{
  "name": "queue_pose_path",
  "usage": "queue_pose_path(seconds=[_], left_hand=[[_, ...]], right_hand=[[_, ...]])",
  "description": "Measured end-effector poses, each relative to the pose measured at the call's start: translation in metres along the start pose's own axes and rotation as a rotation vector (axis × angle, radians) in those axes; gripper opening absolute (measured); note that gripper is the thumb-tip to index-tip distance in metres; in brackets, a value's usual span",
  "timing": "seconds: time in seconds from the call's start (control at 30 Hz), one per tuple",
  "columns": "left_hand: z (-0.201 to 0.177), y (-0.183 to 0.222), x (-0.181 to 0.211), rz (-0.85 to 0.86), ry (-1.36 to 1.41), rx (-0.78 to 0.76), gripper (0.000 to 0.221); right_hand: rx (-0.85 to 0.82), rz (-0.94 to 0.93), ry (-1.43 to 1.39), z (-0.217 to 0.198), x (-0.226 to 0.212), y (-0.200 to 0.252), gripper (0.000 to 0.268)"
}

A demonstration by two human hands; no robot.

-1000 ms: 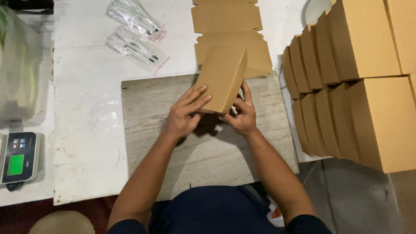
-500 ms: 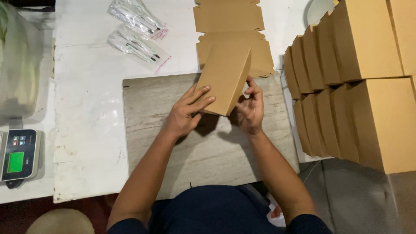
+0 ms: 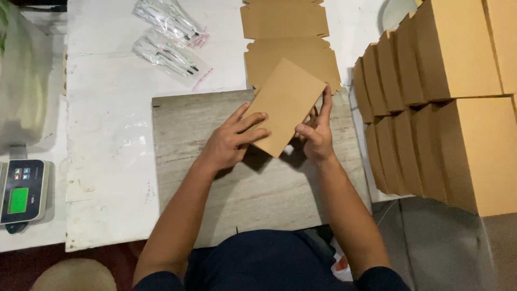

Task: Folding cardboard boxes and placing small items inside them

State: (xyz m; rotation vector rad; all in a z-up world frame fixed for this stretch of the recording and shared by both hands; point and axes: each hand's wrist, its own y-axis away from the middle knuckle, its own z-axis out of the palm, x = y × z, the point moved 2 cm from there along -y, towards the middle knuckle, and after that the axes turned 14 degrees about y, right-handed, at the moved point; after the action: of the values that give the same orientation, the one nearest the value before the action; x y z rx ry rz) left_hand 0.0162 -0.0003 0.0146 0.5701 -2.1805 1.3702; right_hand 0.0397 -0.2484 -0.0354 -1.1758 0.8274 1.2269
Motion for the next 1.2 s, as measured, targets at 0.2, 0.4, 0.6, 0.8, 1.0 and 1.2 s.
queue_pose_path(seconds=[0.2,0.4,0.6,0.8,1.0,1.2], left_hand=[[0.002,0.008,-0.004,-0.006,-0.022,0.026,0.036],[-0.007,0.0,0.001,0.007,-0.151,0.047,0.044],[-0.008,0.013,0.002,-0.299,0.367,0.368,0.073],[0.012,0.028,-0.034,-0.565,0.563,0.551,0.066],[0.002,0.038,-0.05,-0.567,0.558,0.59,0.054],[-0.011,0.025,-0.034,-0.593,0.397,0.562,0.036]], right_hand=[[0.094,0.042,-0.003,-0.032,0.04,-0.001,0.089],[0.245,0.107,0.011,-0.036,0.043,-0.002,0.07],[0.365,0.057,0.024,-0.035,0.028,-0.005,0.058],[0.301,0.049,0.085,-0.015,0.02,-0.003,0.053],[0.279,0.061,0.112,-0.037,0.047,-0.005,0.016],[0.126,0.079,0.147,-0.039,0.034,-0.004,0.025]])
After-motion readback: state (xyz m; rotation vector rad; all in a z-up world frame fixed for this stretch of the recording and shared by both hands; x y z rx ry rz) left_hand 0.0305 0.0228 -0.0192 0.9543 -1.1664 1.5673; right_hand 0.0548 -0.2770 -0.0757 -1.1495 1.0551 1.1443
